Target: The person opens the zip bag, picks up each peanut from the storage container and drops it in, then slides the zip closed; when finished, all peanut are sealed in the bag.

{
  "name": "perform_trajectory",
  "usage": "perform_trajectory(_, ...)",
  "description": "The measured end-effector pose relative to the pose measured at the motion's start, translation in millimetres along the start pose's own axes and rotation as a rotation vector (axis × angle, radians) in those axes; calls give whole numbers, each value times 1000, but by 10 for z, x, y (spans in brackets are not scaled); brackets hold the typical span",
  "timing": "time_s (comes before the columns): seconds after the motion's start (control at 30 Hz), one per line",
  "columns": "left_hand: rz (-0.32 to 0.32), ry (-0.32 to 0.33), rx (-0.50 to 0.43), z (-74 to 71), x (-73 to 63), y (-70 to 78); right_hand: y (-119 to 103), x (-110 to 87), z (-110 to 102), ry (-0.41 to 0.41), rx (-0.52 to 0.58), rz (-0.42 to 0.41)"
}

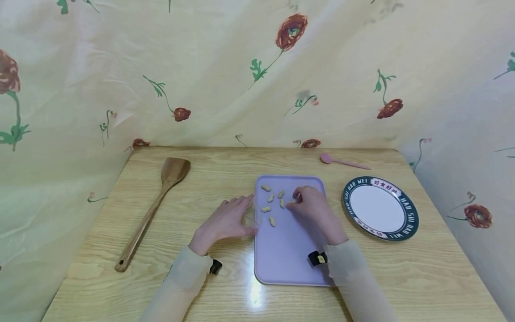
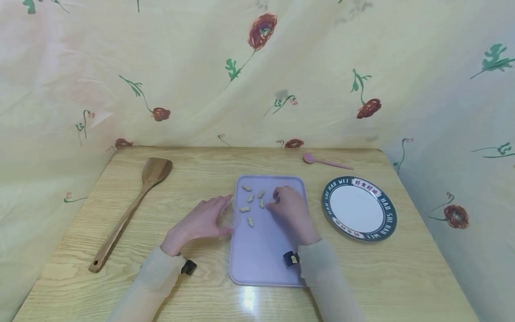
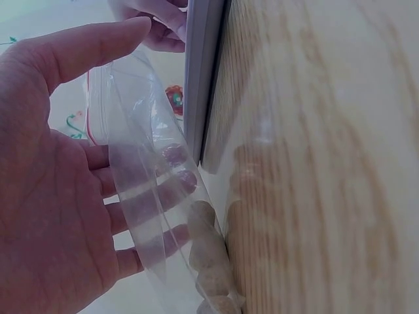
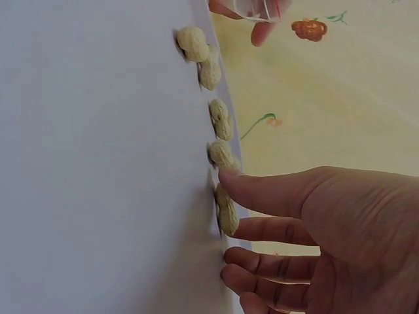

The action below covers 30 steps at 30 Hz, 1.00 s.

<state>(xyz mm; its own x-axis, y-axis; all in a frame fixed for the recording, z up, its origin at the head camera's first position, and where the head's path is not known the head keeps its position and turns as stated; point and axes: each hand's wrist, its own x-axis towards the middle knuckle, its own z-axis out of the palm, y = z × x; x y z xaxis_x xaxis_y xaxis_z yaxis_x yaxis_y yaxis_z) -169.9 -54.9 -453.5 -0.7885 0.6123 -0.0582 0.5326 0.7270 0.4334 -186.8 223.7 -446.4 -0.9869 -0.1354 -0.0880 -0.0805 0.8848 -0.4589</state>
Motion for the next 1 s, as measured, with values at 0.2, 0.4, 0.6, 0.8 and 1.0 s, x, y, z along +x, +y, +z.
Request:
perform_trajectory(0.2,-2,-1,-5,6,-5,2,-44,-2,43,-1,15,26)
perform_trajectory(0.4,-4,3,-16,4,-15,14,-39,5,62,16,17,24)
perform_trajectory(0.6,-3,3,-8,0,-7,12,-43,6,60,5,25,45)
perform_trajectory(0.8,-6,3,-10,3,-3,6,-50,3,40,9,31,43)
perform_trajectory(1.0,-1,3,-19,-1,-9,9,-89,-16,-32,37,67,29)
